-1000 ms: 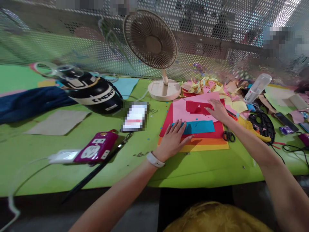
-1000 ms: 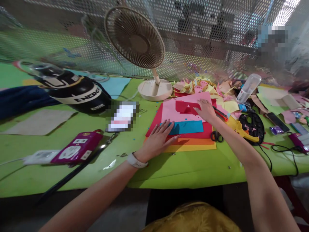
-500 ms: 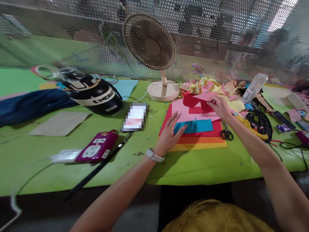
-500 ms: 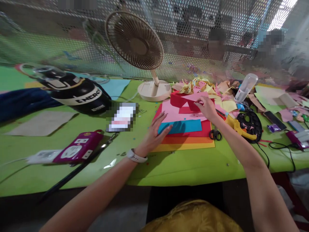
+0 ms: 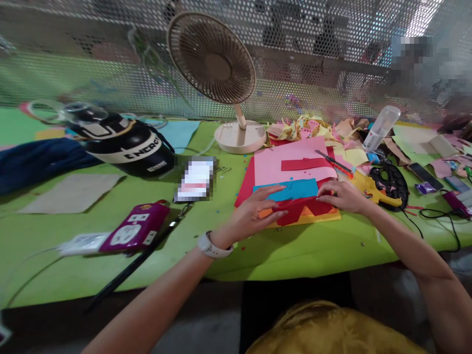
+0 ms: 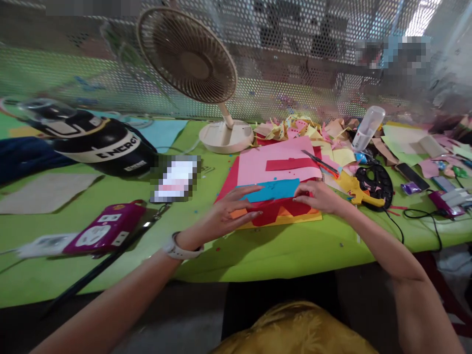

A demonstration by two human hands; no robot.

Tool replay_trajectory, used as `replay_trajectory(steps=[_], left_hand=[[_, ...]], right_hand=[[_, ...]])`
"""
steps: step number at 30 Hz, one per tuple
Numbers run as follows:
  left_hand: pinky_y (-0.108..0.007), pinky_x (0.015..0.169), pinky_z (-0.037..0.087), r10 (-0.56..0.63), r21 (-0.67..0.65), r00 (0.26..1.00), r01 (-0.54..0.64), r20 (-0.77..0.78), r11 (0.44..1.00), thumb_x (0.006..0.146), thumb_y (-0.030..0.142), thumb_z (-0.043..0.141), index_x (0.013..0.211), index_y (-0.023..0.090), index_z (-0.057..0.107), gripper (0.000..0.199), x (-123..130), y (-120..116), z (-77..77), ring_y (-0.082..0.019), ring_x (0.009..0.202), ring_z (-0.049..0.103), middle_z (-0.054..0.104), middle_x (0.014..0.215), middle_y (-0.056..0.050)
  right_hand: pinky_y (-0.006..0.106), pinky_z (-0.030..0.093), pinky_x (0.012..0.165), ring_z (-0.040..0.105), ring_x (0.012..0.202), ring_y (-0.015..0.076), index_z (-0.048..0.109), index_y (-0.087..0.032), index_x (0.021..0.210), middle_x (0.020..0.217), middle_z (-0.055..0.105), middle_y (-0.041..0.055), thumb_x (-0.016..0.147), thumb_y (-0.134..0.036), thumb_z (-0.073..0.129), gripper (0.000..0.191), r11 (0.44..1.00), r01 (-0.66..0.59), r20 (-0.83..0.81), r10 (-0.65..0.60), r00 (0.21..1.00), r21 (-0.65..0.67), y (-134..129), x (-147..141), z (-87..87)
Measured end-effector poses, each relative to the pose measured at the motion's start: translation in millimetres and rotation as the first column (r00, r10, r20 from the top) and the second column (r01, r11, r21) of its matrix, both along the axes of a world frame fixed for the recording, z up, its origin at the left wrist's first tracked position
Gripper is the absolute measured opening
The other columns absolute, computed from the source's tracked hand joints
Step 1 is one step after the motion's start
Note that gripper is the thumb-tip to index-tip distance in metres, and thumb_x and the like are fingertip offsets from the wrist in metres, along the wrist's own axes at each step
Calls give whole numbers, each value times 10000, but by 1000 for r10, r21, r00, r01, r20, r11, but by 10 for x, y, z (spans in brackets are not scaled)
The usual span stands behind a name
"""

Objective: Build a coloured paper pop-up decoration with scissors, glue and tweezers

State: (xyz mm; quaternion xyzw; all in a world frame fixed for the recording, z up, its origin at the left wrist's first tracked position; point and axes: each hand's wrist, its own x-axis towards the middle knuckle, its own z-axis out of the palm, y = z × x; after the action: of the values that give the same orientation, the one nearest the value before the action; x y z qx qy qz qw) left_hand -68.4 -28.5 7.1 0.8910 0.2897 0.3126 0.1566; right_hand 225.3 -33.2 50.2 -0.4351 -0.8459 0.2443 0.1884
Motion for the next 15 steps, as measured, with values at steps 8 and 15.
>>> replay_trajectory(steps=[8,15], left_hand=[[-311,672,440,112,226,991,-92,-79,970,899,437,593,791,222,735,280,-8,-88,-137,-165,711,549,588,743,-24],[-297,706,460,30,119,999,-27,-21,993,911,441,575,772,214,730,308,19,-54,-60,-162,771,582,630,812,-40]], right_hand=[[292,487,747,649,811,167,682,-194,885,868,720,46,908,-264,595,114,1000,-4,-60,3,998,-26,-233,78,-280],[374,485,909,643,1006,208,685,-223,986,1012,724,69,921,-369,579,192,979,102,-176,-70,982,179,-289,169,-269]])
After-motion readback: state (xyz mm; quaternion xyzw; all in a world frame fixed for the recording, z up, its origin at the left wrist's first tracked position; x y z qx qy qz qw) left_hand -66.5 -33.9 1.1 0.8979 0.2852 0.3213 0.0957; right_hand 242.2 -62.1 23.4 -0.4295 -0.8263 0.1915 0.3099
